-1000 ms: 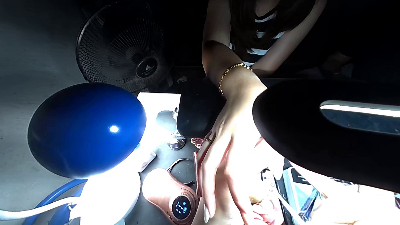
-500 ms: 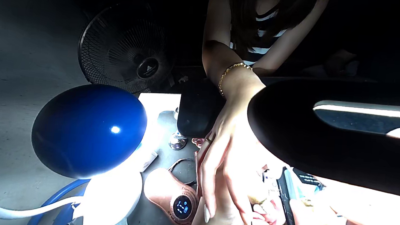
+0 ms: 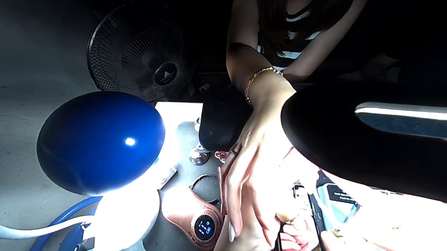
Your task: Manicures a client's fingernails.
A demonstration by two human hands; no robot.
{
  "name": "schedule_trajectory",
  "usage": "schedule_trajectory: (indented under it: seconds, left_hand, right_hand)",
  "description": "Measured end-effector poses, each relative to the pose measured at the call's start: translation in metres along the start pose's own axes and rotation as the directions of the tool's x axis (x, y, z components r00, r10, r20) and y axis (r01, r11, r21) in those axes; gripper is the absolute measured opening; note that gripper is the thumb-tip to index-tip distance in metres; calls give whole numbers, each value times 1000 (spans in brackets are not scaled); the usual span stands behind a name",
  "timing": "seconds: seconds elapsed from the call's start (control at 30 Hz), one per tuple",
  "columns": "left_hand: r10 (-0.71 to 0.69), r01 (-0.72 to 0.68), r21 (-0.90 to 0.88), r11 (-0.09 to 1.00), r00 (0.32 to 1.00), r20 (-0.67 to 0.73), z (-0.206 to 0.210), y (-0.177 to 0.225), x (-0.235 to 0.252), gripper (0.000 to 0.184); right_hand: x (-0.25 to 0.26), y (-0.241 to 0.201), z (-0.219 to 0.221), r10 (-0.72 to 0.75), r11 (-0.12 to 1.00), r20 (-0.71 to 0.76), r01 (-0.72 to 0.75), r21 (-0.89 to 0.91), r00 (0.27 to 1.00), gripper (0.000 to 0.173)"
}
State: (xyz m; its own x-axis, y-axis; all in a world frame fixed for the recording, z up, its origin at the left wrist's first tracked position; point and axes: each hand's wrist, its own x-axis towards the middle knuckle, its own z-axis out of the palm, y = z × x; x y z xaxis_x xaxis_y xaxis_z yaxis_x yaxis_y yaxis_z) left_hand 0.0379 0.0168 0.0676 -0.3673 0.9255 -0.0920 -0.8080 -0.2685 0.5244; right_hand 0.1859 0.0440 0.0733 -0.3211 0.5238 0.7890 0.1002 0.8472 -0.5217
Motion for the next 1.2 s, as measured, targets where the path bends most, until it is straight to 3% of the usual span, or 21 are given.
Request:
schedule_trajectory:
  seconds: [0.13, 0.23, 0.33, 0.57, 0.73, 0.9, 1.07, 1.2]
  left_hand:
    - [49, -48, -19, 999, 997, 51, -2, 0, -2, 30]
    - [58, -58, -13, 998, 998, 35, -1, -3, -1, 26]
    - [73, -78, 39, 996, 991, 111, 5, -1, 2, 20]
    - [40, -42, 83, 996, 999, 27, 12, -1, 5, 22]
    - [111, -115, 58, 992, 992, 61, 7, -2, 2, 19]
    - [110, -106, -58, 993, 992, 61, 0, -5, 1, 28]
    - [162, -134, -184, 974, 976, 148, -11, -9, -2, 22]
    - [75, -51, -225, 973, 992, 98, -2, -5, 2, 28]
  right_hand:
    - [-3, -1, -10, -1, 995, 120, -12, 102, 993, 25]
    - [-1, -4, -5, 24, 996, 48, -28, 85, 999, 20]
    - [3, -5, 1, 46, 998, -34, -45, 43, 998, 16]
    - [15, -16, 12, -27, 987, -87, 13, -158, 996, 19]
    - [-3, 2, -14, -6, 998, 139, -4, 69, 990, 31]
    - [0, -4, -11, -8, 993, 146, -9, 115, 989, 27]
    - [1, -8, -9, -1, 994, 143, -15, 108, 990, 27]
    - [2, -10, -9, 9, 991, 145, -28, 128, 989, 25]
